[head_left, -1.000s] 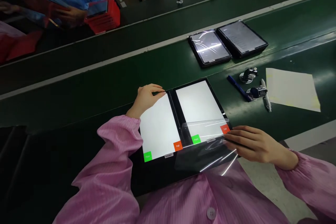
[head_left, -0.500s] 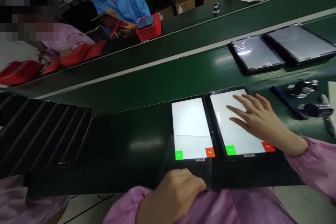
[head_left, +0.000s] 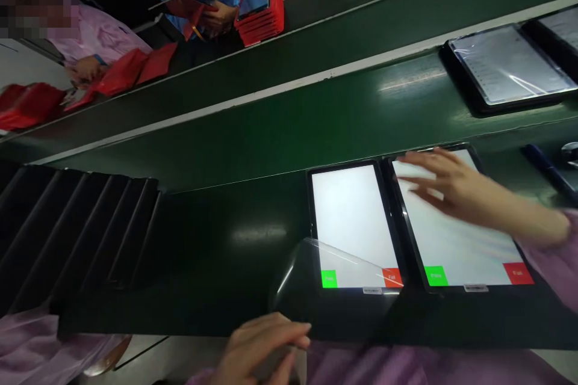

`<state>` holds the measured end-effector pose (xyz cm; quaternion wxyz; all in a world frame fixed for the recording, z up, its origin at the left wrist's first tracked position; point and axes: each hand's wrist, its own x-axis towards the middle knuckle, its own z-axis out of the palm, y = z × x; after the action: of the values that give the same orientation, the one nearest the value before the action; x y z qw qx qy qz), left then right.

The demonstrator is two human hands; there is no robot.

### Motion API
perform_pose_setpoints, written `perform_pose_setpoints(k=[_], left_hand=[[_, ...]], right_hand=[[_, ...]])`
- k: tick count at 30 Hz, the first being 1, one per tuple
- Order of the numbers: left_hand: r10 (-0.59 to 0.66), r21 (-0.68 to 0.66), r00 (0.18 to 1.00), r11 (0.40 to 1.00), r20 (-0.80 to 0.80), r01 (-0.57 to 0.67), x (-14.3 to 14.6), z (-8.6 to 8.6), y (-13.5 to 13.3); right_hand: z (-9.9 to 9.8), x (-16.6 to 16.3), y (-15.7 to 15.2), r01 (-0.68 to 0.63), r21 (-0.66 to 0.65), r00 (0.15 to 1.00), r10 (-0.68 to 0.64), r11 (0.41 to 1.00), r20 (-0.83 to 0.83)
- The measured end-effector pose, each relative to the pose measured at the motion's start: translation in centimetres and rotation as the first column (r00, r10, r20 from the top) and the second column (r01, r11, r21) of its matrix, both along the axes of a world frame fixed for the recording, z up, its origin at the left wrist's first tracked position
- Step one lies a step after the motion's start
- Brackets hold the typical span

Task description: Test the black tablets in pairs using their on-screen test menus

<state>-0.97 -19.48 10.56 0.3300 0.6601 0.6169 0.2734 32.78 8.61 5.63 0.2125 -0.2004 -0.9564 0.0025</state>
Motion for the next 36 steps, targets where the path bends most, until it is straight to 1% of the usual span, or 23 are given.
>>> perform_pose_setpoints(k=[2, 3, 4, 5, 6, 7, 9, 12, 13, 17, 19, 21, 22, 24, 26, 27, 28, 30, 31, 33, 34, 35, 36], left_hand=[[-0.022, 0.107, 1.000, 0.994, 0.012, 0.021, -1.7, 0.9, 2.3], [-0.039, 0.167, 0.999, 0.985, 0.031, 0.033, -2.4, 1.2, 3.7], [-0.049, 0.227, 0.998, 0.973, 0.043, 0.038, -2.9, 1.4, 5.1], [-0.045, 0.285, 0.998, 0.958, 0.041, 0.032, -3.2, 1.5, 6.3], [-0.035, 0.326, 0.999, 0.945, 0.025, 0.025, -3.4, 1.6, 7.5], [-0.031, 0.363, 0.999, 0.932, 0.009, 0.025, -3.6, 1.7, 8.4], [-0.058, 0.428, 0.998, 0.902, -0.007, 0.055, -3.7, 1.9, 9.5], [-0.100, 0.480, 0.995, 0.871, -0.028, 0.101, -3.8, 2.3, 10.0], [-0.096, 0.478, 0.995, 0.873, -0.033, 0.100, -3.8, 2.3, 10.0], [-0.080, 0.394, 0.996, 0.914, -0.050, 0.093, -4.1, 2.5, 10.0], [-0.080, 0.346, 0.995, 0.933, -0.060, 0.096, -4.4, 2.5, 10.1], [-0.085, 0.336, 0.994, 0.936, -0.074, 0.105, -4.7, 2.3, 10.5], [-0.067, 0.349, 0.994, 0.932, -0.089, 0.095, -4.8, 2.0, 10.9], [0.029, 0.402, 0.995, 0.916, -0.100, 0.014, -4.8, 0.9, 11.9], [0.099, 0.424, 0.994, 0.903, -0.047, -0.070, -4.3, -0.7, 13.2], [0.087, 0.409, 0.996, 0.909, -0.001, -0.079, -3.9, -1.7, 14.0], [0.033, 0.375, 0.999, 0.926, 0.037, -0.044, -3.6, -2.8, 14.9], [-0.100, 0.281, 0.994, 0.956, 0.049, 0.083, -3.0, -4.8, 16.5], [-0.138, 0.236, 0.990, 0.964, 0.035, 0.126, -2.8, -5.8, 17.3], [-0.144, 0.182, 0.989, 0.974, 0.035, 0.135, -2.6, -7.4, 18.5], [-0.124, 0.164, 0.990, 0.980, 0.068, 0.111, -2.6, -8.1, 18.9], [-0.098, 0.149, 0.988, 0.986, 0.119, 0.079, -2.6, -8.6, 19.2], [-0.065, 0.131, 0.982, 0.990, 0.177, 0.042, -2.7, -9.0, 19.4]], right_hand=[[2.2, -2.2, -5.0, -0.198, -0.018, 0.980, 0.197, 0.980, -0.029], [2.9, -3.1, -7.4, -0.325, -0.080, 0.946, 0.324, 0.942, -0.032], [3.4, -3.9, -9.5, -0.429, -0.109, 0.902, 0.431, 0.897, -0.012], [3.6, -4.4, -11.2, -0.489, -0.121, 0.871, 0.492, 0.864, -0.007], [3.4, -4.6, -12.4, -0.517, -0.134, 0.852, 0.523, 0.845, 0.012], [3.0, -4.7, -13.2, -0.528, -0.132, 0.844, 0.535, 0.839, 0.027], [2.1, -4.5, -13.6, -0.522, -0.141, 0.846, 0.532, 0.841, 0.037], [1.1, -4.4, -12.8, -0.520, -0.192, 0.850, 0.527, 0.832, -0.018], [1.1, -4.4, -12.6, -0.514, -0.213, 0.854, 0.518, 0.831, -0.040], [1.9, -4.8, -11.9, -0.493, -0.246, 0.866, 0.496, 0.834, -0.054], [2.3, -5.0, -11.6, -0.508, -0.262, 0.856, 0.514, 0.821, -0.052], [2.5, -5.1, -11.4, -0.512, -0.290, 0.854, 0.515, 0.809, -0.072], [2.5, -5.1, -11.4, -0.509, -0.303, 0.857, 0.509, 0.806, -0.085], [2.5, -5.2, -11.6, -0.486, -0.314, 0.870, 0.486, 0.816, -0.082], [2.7, -5.3, -11.7, -0.452, -0.297, 0.890, 0.450, 0.841, -0.077], [2.8, -5.5, -11.6, -0.427, -0.287, 0.901, 0.429, 0.857, -0.061], [3.0, -5.7, -11.3, -0.398, -0.272, 0.915, 0.402, 0.876, -0.044], [3.2, -6.2, -9.8, -0.349, -0.244, 0.933, 0.361, 0.905, 0.003], [3.1, -6.6, -8.5, -0.337, -0.243, 0.935, 0.353, 0.910, 0.027], [2.8, -7.4, -5.1, -0.316, -0.307, 0.938, 0.344, 0.898, 0.040], [2.6, -7.9, -3.1, -0.290, -0.380, 0.948, 0.317, 0.878, 0.009], [2.3, -8.3, -1.0, -0.253, -0.471, 0.962, 0.272, 0.845, -0.029], [2.2, -8.6, 0.9, -0.207, -0.558, 0.978, 0.181, 0.804, -0.102]])
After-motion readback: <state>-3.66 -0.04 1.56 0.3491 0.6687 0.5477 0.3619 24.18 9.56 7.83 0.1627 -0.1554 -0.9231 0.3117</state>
